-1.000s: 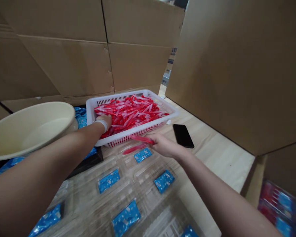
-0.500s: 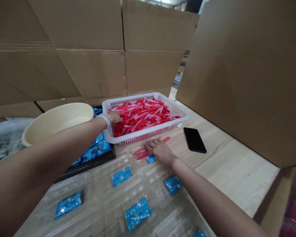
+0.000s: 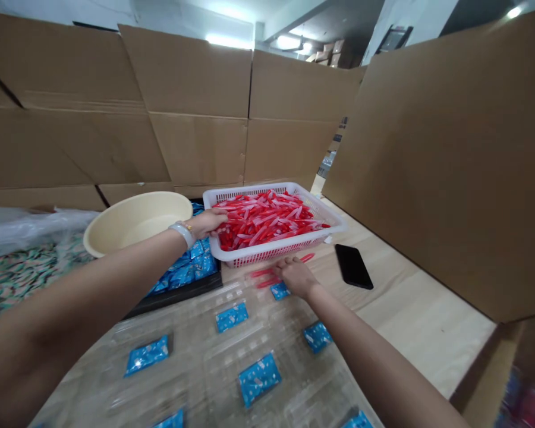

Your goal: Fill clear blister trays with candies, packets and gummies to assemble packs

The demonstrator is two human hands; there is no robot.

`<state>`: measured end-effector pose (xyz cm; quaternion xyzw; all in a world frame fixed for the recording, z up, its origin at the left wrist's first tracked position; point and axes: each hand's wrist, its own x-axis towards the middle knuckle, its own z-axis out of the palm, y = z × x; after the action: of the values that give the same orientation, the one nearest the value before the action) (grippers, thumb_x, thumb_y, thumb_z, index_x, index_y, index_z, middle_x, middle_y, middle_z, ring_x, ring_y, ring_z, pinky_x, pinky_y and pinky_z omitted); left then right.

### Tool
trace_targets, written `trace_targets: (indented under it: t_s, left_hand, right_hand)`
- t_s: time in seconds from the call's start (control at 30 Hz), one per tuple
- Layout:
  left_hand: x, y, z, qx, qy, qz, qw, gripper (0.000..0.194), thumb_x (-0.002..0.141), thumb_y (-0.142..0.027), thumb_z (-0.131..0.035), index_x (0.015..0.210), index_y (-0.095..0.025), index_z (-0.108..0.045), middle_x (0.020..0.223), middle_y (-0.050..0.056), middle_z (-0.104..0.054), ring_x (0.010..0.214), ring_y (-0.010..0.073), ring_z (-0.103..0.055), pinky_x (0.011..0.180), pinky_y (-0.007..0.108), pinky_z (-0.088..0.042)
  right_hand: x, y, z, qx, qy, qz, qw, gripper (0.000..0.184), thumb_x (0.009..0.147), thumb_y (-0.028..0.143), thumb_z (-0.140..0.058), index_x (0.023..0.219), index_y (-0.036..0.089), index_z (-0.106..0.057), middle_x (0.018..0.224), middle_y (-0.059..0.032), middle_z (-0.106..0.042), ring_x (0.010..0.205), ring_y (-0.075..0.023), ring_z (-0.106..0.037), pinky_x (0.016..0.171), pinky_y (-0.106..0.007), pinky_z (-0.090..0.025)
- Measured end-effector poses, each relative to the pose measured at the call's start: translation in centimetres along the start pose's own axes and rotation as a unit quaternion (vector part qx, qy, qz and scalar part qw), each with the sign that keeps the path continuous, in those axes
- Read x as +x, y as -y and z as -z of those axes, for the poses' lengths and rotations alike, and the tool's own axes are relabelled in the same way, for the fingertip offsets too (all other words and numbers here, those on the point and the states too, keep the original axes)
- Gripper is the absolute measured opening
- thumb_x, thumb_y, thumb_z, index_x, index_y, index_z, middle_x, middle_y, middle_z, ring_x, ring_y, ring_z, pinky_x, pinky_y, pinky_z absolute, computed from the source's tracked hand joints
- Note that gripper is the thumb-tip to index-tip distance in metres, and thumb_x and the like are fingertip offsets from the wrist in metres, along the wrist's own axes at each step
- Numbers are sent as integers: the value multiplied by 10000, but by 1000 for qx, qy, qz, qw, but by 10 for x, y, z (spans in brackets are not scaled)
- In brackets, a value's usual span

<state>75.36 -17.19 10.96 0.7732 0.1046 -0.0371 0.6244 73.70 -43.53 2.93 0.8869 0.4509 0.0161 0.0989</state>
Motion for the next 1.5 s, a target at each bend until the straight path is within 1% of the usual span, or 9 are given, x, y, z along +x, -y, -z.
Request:
trace_targets:
  t_s: [0.17,0.27,0.37,0.47,0.83,1.03,1.27,1.4,1.5]
  left_hand:
    - [-48,-3,12,-52,31,1,998,240,766,-126,-463,998,-162,-515,466,-57,-417,341,43,-303,339,158,-147]
    - [-84,0,11,-98,59,-38,993,301,774,-170,-467,1074,-181,-488,527,-51,-428,366,37,-314,338,150,-152]
    - [-125,12,7,-137,70,-104,983,400,753,-235,-519,1146,-197,-452,569,-51,-439,380,32,-314,340,145,-182]
    - [-159,35,8,-135,69,-118,982,466,719,-250,-551,1167,-202,-432,622,-39,-490,375,23,-307,347,148,-207]
    - [-204,108,26,-101,5,-77,992,411,708,-382,-532,1041,-140,-523,540,-48,-470,403,60,-323,401,191,-243]
    - [-217,129,49,-106,-71,-37,991,392,679,-406,-541,960,-133,-540,434,-76,-406,370,75,-325,395,199,-251]
    - [-259,132,96,-45,-79,-35,995,332,700,-391,-509,924,-151,-559,548,-46,-483,419,63,-336,408,187,-243]
    - [-304,148,138,3,-79,29,996,339,680,-422,-521,905,-174,-577,588,-38,-502,441,69,-332,411,186,-238]
    - [-339,156,166,41,-108,54,992,330,662,-427,-543,886,-192,-604,633,-22,-540,487,89,-371,443,195,-275]
  right_hand:
    - [-8,29,49,194,-179,-120,957,369,750,93,-400,1090,140,-535,1022,-125,-590,934,-230,-533,761,-327,-404]
    - [7,52,84,447,-277,-209,824,337,783,271,-432,1088,150,-508,892,-88,-608,696,-178,-576,603,-293,-445]
    - [25,73,109,683,-219,-238,656,348,764,381,-480,1053,189,-467,722,-13,-596,394,-81,-444,395,-223,-366]
    - [35,95,116,788,-135,-170,576,282,686,373,-595,872,186,-494,612,35,-560,335,-37,-367,331,-169,-276]
    - [32,163,66,844,25,-155,513,247,556,248,-698,717,140,-544,589,32,-565,371,-26,-367,339,-156,-251]
    - [19,142,43,856,-66,-254,446,111,617,203,-591,651,150,-499,548,24,-535,355,-29,-331,322,-152,-207]
    - [10,124,33,852,-74,-283,434,52,642,171,-523,627,147,-479,533,16,-526,337,-24,-301,309,-145,-179]
    - [14,171,36,849,-27,-250,464,95,610,195,-561,672,150,-505,599,-3,-567,354,-33,-323,314,-157,-193]
    - [33,212,39,808,-27,-229,542,129,623,248,-547,710,163,-505,664,-16,-590,365,-47,-330,326,-177,-220]
